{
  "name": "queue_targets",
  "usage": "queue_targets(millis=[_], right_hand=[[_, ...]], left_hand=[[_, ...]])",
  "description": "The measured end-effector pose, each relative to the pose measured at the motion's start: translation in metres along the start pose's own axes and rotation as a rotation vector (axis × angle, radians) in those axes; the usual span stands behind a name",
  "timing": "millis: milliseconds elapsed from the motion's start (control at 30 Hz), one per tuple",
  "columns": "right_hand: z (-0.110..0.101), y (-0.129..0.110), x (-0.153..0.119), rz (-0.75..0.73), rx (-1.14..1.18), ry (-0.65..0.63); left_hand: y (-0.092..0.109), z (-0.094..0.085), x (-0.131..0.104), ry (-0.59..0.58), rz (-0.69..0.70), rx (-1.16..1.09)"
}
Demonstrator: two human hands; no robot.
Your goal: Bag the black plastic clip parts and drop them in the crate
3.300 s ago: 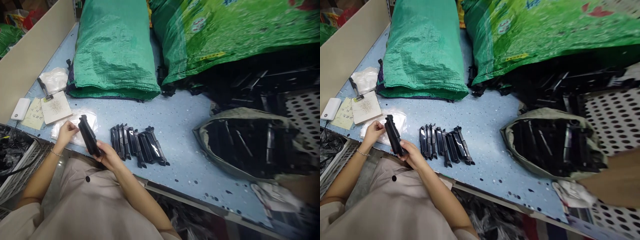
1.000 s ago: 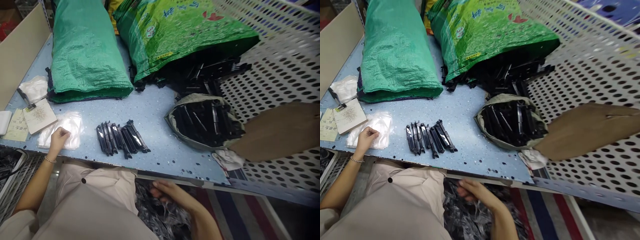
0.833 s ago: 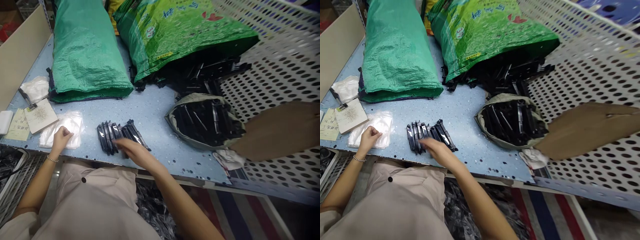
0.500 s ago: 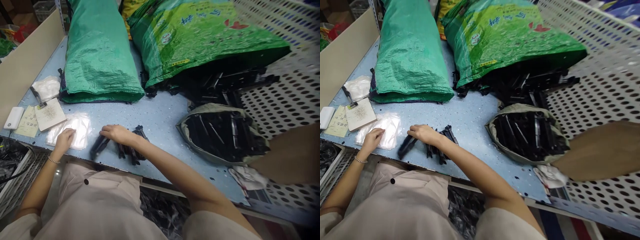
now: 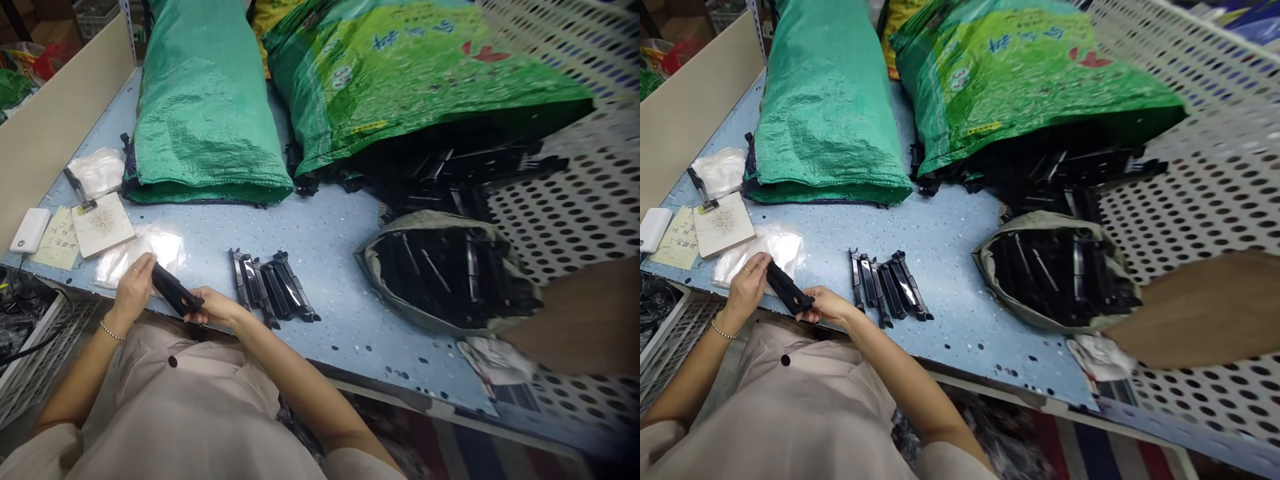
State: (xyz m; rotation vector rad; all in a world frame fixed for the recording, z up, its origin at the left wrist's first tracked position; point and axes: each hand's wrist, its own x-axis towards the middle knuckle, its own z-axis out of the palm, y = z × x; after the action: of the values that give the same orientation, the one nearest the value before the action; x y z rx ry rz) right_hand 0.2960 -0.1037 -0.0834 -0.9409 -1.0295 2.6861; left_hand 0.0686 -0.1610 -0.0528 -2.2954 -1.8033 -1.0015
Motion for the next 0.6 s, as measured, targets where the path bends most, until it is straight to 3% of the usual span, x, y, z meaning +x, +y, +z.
queue_targets(millis=[100,267,400,533,600], right_hand=[[0.005,0.009,-0.001,-0.181,0.209,0.068],[0.012,0.028,-0.02,-0.396,0.383,0.121],[0.01,0.033,-0.052,-0.497,0.323,0.241],[0.002,0.034,-0.092,-0.518,0.255,0.345],[-0.003,0.038,-0.107,-0.528,0.245,0.412]], left_hand=[[0.025,0.004,-0.005,-0.02,0.2,-0.113],[0.044,0.032,-0.006,0.169,0.054,-0.169],[0.064,0.056,0.002,0.148,0.174,-0.302],[0.088,0.071,0.018,0.173,0.121,-0.359],[0.105,0.076,0.019,0.15,0.163,-0.4]])
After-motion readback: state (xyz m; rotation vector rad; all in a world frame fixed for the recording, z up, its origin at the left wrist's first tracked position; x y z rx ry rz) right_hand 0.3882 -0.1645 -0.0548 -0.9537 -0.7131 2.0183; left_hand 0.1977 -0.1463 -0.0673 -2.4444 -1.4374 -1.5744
